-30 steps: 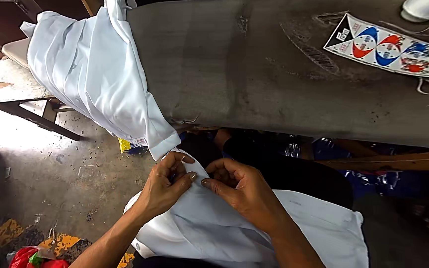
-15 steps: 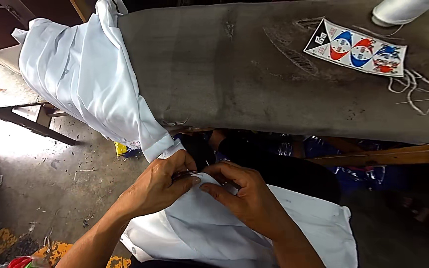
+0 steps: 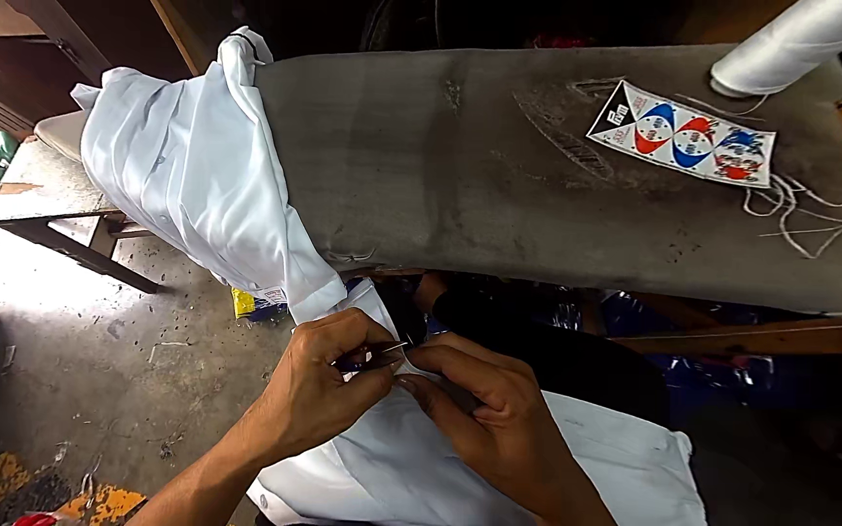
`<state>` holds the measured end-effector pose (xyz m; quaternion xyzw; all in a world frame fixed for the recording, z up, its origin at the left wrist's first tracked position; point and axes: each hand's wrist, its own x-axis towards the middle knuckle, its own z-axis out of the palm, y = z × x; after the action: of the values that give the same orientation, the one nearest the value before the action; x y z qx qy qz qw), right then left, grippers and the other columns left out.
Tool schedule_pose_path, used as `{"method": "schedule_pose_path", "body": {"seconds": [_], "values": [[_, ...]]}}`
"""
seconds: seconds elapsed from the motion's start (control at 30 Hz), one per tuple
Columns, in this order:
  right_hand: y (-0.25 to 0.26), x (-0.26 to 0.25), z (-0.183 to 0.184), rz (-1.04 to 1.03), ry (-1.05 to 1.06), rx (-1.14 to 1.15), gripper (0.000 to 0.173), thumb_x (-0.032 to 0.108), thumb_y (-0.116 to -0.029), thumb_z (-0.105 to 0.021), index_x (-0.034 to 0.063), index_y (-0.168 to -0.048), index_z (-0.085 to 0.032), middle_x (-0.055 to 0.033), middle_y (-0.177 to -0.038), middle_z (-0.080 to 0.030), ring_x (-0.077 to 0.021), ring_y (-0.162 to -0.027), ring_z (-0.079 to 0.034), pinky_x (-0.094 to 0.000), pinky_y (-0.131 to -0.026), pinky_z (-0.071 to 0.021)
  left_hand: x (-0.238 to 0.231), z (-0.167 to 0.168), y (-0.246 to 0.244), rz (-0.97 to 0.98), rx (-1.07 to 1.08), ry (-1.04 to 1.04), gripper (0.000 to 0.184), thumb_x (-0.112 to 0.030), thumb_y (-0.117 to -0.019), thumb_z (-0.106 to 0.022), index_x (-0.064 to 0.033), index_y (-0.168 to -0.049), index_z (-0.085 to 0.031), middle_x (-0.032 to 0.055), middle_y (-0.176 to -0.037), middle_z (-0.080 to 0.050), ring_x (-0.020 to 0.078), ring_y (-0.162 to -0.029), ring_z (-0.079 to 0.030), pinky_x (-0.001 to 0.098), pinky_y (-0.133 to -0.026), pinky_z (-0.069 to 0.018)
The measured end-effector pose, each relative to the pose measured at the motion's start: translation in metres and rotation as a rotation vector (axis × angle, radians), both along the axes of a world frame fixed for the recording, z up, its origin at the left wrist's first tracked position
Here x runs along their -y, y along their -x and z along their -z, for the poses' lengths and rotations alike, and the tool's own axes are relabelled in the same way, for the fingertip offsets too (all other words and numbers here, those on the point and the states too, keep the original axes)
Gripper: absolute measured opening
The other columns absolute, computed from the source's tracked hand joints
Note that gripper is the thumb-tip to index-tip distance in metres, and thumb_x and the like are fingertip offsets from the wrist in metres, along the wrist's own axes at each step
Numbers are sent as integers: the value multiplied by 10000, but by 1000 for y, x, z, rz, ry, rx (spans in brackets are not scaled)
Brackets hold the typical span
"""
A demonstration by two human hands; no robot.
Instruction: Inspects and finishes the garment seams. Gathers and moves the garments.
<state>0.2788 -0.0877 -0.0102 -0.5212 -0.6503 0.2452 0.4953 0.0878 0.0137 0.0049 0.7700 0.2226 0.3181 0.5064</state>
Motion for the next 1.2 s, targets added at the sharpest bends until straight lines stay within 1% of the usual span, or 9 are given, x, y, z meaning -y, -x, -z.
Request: {"method": "schedule_pose_path", "body": {"seconds": [0.07,0.1,0.17,0.23,0.3,0.37,0.53,1.03,1.2], "values": [[1,-1,0,-10,7,-38,165,184,-988,-675,44,-1002,-761,-13,-921,-705,-18,-863,-646,-150,-740,-529,0,-3,2,-28,-13,32,122,-115,-975,-645,-10,-963,-705,-1,-822,-661,10,-700,-583,164,-605,-483],[0,-1,1,-15,15,-74,155,170,-982,-678,43,-1006,-761,-10,-919,-704,-21,-854,-648,-155,-733,-536,1,-5,4,-52,-42,45,143,-134,-979,-642,-8,-1021,-694,-7,-824,-659,13,-694,-582,168,-599,-482],[-1,-3,2,-29,30,-158,139,142,-971,-686,30,-1013,-757,-17,-919,-708,-42,-841,-657,-178,-726,-554,2,-11,11,-65,-130,31,324,-205,-991,-644,-5,-1244,-621,-14,-912,-656,23,-731,-576,171,-613,-487],[-3,-4,2,-50,42,-235,131,121,-966,-692,17,-1021,-749,-26,-925,-709,-59,-840,-666,-192,-725,-568,2,-14,18,-48,-158,-28,422,-262,-1032,-611,-2,-1362,-580,6,-999,-659,40,-799,-590,193,-680,-515],[-4,-4,2,-73,51,-284,131,106,-964,-692,5,-1030,-743,-30,-935,-707,-65,-842,-668,-195,-725,-575,3,-12,23,-37,-127,-96,369,-233,-1048,-599,-9,-1338,-638,35,-1033,-671,54,-843,-624,210,-732,-555],[-3,-6,2,-78,43,-308,132,99,-962,-693,-2,-1032,-742,-30,-936,-708,-63,-843,-667,-192,-727,-574,5,-9,24,-55,-90,-163,327,-199,-1027,-634,-13,-1292,-680,41,-1018,-687,50,-849,-631,196,-731,-550],[4,-5,0,-43,19,-281,149,117,-967,-691,3,-1042,-750,-23,-928,-704,-52,-836,-658,-178,-717,-561,18,-9,20,-90,-76,-269,296,-179,-1014,-656,-29,-1262,-717,57,-1025,-722,66,-900,-672,207,-781,-573],[5,-6,-2,-42,19,-257,150,121,-963,-691,10,-1040,-756,-19,-932,-714,-53,-841,-665,-179,-720,-565,22,-7,21,-124,-60,-302,231,-133,-1016,-647,-23,-1192,-750,71,-1044,-750,87,-949,-706,221,-833,-590],[3,-6,-2,-47,13,-261,151,115,-961,-691,8,-1046,-756,-23,-933,-714,-64,-847,-672,-189,-731,-576,18,-9,26,-137,-50,-256,228,-123,-1025,-629,-10,-1184,-747,63,-1028,-746,70,-881,-696,215,-780,-591]]}}
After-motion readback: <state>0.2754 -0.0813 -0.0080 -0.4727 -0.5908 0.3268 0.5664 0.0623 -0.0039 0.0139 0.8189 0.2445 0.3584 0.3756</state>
